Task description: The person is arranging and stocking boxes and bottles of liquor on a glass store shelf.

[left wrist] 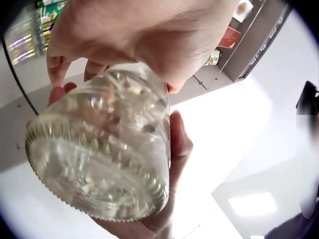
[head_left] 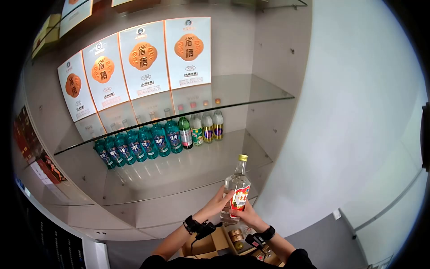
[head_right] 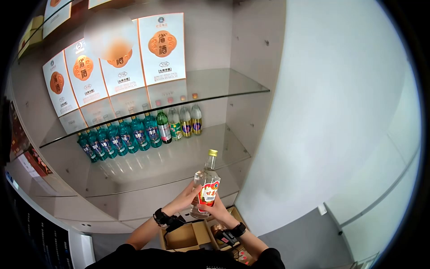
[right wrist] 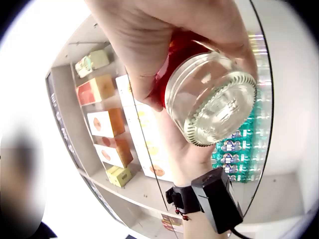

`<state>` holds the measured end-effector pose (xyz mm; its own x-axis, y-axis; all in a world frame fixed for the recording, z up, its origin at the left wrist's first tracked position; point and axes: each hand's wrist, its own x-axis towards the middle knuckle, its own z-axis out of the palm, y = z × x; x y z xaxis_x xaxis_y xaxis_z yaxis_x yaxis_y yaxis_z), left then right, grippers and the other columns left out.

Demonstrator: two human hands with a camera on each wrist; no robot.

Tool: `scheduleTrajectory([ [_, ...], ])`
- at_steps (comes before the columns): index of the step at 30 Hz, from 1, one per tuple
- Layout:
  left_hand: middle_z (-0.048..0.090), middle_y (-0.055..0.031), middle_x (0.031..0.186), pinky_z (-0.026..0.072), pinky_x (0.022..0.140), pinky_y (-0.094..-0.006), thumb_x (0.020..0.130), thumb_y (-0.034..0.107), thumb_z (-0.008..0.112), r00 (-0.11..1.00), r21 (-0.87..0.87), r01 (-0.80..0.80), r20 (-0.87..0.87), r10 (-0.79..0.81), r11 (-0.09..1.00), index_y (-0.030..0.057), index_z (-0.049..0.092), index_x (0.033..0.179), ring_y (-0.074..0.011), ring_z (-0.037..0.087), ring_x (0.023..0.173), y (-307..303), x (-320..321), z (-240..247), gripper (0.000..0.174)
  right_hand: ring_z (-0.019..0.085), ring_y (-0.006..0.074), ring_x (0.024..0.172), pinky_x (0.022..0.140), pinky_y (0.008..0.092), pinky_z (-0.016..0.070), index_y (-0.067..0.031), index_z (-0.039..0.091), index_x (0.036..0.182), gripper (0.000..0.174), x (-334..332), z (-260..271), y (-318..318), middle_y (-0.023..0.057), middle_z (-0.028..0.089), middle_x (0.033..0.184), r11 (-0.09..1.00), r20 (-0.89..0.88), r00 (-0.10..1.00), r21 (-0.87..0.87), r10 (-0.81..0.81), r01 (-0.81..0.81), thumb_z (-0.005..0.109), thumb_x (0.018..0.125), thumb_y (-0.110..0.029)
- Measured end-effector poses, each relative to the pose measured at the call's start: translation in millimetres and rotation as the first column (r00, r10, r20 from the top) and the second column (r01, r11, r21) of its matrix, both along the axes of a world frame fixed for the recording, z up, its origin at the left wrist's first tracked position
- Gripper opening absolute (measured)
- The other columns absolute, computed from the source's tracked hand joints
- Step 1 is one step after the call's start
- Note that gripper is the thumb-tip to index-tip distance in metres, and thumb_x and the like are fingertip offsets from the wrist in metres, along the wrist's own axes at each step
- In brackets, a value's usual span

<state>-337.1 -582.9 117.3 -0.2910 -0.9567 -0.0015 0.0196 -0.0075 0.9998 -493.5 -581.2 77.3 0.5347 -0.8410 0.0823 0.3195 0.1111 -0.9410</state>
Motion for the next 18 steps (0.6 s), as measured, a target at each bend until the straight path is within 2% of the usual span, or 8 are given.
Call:
scheduleTrajectory([
  [1, 0.042, -0.0202, 0.121, 0.0348, 0.094, -0.0342, 0.091, 0.037, 0.041, 0.999, -0.051, 0.042, -0.003, -0.042, 0.998, -0.0018, 0.025, 0.130, -0.0254, 0.042, 0.113, -10, 3, -3, 0.057, 0.047, 0.0152, 0.106, 0.089, 0.0311, 0.0418, -0.0038, 0.024, 0.127, 0.068, -1, 1, -8, 0.0076, 0.046, 0.117, 1.000, -0.016, 1.000, -0.014, 0.011, -0.011, 0.067, 0.075, -0.009],
  [2, 0.040, -0.0251, 0.123, 0.0314, 0.096, -0.0368, 0.090, 0.040, 0.042, 0.980, -0.228, -0.045, 0.181, 0.087, 0.973, -0.0031, 0.022, 0.132, -0.0318, 0.039, 0.117, -25, 10, -17, 0.063, 0.047, 0.0147, 0.106, 0.089, 0.0309, 0.0416, -0.0044, 0.026, 0.128, 0.068, -2, 2, -17, 0.0064, 0.045, 0.118, 1.000, 0.004, 1.000, 0.021, 0.021, -0.021, 0.067, 0.074, -0.007],
  [4, 0.039, -0.0266, 0.123, 0.0303, 0.097, -0.0382, 0.089, 0.041, 0.043, 0.924, -0.307, -0.118, 0.314, 0.217, 0.945, -0.0035, 0.021, 0.132, -0.0349, 0.037, 0.118, -47, 32, -23, 0.066, 0.048, 0.0134, 0.104, 0.088, 0.0299, 0.0419, -0.0048, 0.027, 0.129, 0.070, 0, 0, -43, 0.0043, 0.047, 0.116, 0.997, 0.074, 0.995, 0.036, 0.072, -0.075, 0.067, 0.072, -0.004],
  [7, 0.039, -0.0292, 0.122, 0.0267, 0.099, -0.0455, 0.084, 0.042, 0.048, 0.565, -0.474, -0.252, 0.635, 0.526, 0.844, -0.0043, 0.024, 0.130, -0.0422, 0.033, 0.119, -84, 80, -57, 0.070, 0.050, 0.0128, 0.099, 0.087, 0.0305, 0.0426, -0.0025, 0.028, 0.132, 0.073, -7, 5, -85, 0.0033, 0.051, 0.109, 0.993, -0.092, 0.996, -0.112, 0.016, -0.026, 0.067, 0.070, -0.002],
  [10, 0.037, -0.0262, 0.125, 0.0232, 0.100, -0.0488, 0.083, 0.039, 0.048, 0.471, -0.537, -0.312, 0.629, 0.618, 0.784, -0.0032, 0.029, 0.128, -0.0422, 0.029, 0.121, -109, 127, -98, 0.065, 0.052, 0.0133, 0.096, 0.085, 0.0298, 0.0433, -0.0016, 0.032, 0.127, 0.074, -10, -12, -142, 0.0042, 0.052, 0.106, 0.948, -0.155, 0.981, -0.310, -0.121, 0.068, 0.072, 0.064, -0.005],
  [12, 0.035, -0.0212, 0.129, 0.0209, 0.102, -0.0487, 0.083, 0.035, 0.047, 0.194, -0.568, -0.300, 0.750, 0.632, 0.767, -0.0010, 0.032, 0.127, -0.0386, 0.026, 0.124, -114, 143, -119, 0.059, 0.052, 0.0141, 0.096, 0.084, 0.0293, 0.0439, -0.0025, 0.034, 0.122, 0.075, -8, -14, -172, 0.0050, 0.053, 0.105, 0.853, -0.172, 0.942, -0.494, -0.287, 0.170, 0.075, 0.060, -0.007],
  [16, 0.034, -0.0163, 0.129, 0.0198, 0.102, -0.0498, 0.082, 0.029, 0.046, 0.053, -0.659, -0.237, 0.724, 0.687, 0.713, 0.0032, 0.036, 0.125, -0.0362, 0.025, 0.124, -105, 145, -142, 0.051, 0.053, 0.0190, 0.097, 0.086, 0.0309, 0.0419, -0.0018, 0.033, 0.116, 0.077, 4, -30, -228, 0.0090, 0.053, 0.106, 0.784, -0.207, 0.884, -0.573, -0.419, 0.237, 0.079, 0.056, -0.015],
  [18, 0.034, -0.0157, 0.127, 0.0203, 0.101, -0.0500, 0.082, 0.027, 0.046, 0.057, -0.669, -0.242, 0.713, 0.699, 0.703, 0.0042, 0.038, 0.122, -0.0358, 0.026, 0.123, -104, 146, -135, 0.047, 0.056, 0.0227, 0.094, 0.083, 0.0328, 0.0437, -0.0015, 0.033, 0.109, 0.073, 11, -46, -246, 0.0127, 0.056, 0.101, 0.795, -0.220, 0.844, -0.511, -0.489, 0.327, 0.080, 0.056, -0.018],
])
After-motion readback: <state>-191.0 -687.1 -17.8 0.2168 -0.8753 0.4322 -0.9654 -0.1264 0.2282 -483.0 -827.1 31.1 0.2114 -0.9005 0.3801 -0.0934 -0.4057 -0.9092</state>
